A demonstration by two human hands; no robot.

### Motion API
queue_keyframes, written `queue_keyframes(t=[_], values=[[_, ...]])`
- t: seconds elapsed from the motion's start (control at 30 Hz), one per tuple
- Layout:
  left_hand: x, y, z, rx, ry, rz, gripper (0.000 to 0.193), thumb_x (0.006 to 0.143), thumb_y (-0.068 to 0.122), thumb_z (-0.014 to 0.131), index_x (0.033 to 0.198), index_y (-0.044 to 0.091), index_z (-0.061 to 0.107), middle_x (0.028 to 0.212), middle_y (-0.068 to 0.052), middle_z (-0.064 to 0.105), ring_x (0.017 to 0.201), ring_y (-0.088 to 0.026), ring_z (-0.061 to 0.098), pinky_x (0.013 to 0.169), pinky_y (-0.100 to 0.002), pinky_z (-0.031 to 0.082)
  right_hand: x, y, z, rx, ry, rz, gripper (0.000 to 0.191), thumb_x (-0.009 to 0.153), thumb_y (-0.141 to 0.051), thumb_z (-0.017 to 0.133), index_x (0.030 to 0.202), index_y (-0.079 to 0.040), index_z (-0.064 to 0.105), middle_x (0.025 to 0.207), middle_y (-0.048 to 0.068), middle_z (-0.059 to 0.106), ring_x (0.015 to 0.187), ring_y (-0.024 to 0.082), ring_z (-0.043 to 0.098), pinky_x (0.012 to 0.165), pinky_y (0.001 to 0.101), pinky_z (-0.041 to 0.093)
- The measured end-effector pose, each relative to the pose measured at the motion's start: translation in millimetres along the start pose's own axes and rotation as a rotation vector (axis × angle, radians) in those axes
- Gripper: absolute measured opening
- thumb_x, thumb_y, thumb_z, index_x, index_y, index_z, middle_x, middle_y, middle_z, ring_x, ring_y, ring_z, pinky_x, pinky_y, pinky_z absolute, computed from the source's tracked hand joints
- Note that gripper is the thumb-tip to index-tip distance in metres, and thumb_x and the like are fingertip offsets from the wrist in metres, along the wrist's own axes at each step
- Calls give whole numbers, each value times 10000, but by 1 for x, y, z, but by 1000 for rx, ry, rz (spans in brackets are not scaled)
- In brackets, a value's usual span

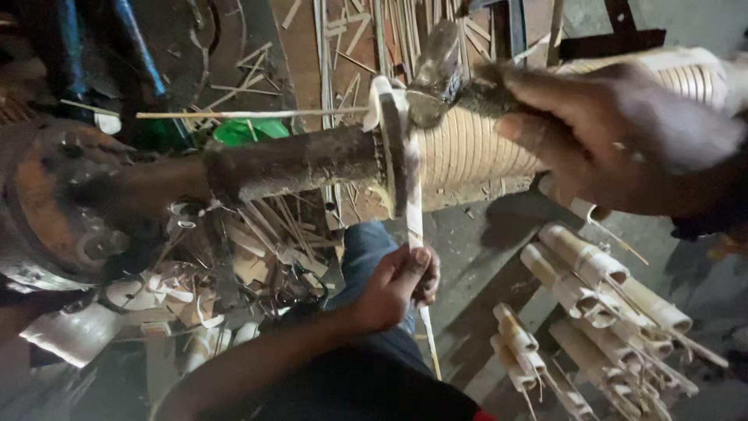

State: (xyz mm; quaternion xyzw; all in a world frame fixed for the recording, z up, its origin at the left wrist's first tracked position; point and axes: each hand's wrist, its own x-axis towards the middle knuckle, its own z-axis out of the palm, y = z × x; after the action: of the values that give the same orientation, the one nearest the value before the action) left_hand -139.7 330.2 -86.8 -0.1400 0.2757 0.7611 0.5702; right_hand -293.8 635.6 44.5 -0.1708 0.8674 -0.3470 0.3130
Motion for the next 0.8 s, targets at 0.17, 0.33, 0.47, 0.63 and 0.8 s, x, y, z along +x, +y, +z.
queue_keyframes(t=[0.17,0.33,0.47,0.63,0.8], values=[[0,2,1,-67,4,-27,350,1137,359,441,964,64,517,731,22,381,610,-92,355,567,-291,363,-23,-58,55,-435,426,97,287,1078,-220,523,1287,-28,568,698,34,598,499,118,531,427,293,447],[3,6,1,-57,-14,-19,333,1107,367,444,947,82,510,715,14,379,591,-104,361,537,-284,360,-44,-65,73,-440,350,200,394,1088,-243,531,1410,-17,535,747,63,656,460,131,459,375,301,380],[3,4,4,-80,-45,-15,345,1128,375,444,949,86,505,733,33,362,616,-98,365,551,-280,353,-57,-72,89,-328,509,160,290,1172,-203,527,1403,-28,537,895,102,663,598,119,555,490,277,451],[5,0,3,-78,-67,40,352,1135,375,452,927,94,491,713,36,364,575,-97,350,524,-287,343,-36,-92,100,-415,546,192,513,1045,-169,596,1474,106,531,899,179,678,592,206,577,469,343,471],[6,0,-1,-29,-2,33,372,1111,409,446,931,89,507,692,26,361,571,-99,354,516,-288,330,-29,-102,118,-322,617,269,362,1097,-146,612,1386,64,556,971,172,708,605,190,579,482,319,463]])
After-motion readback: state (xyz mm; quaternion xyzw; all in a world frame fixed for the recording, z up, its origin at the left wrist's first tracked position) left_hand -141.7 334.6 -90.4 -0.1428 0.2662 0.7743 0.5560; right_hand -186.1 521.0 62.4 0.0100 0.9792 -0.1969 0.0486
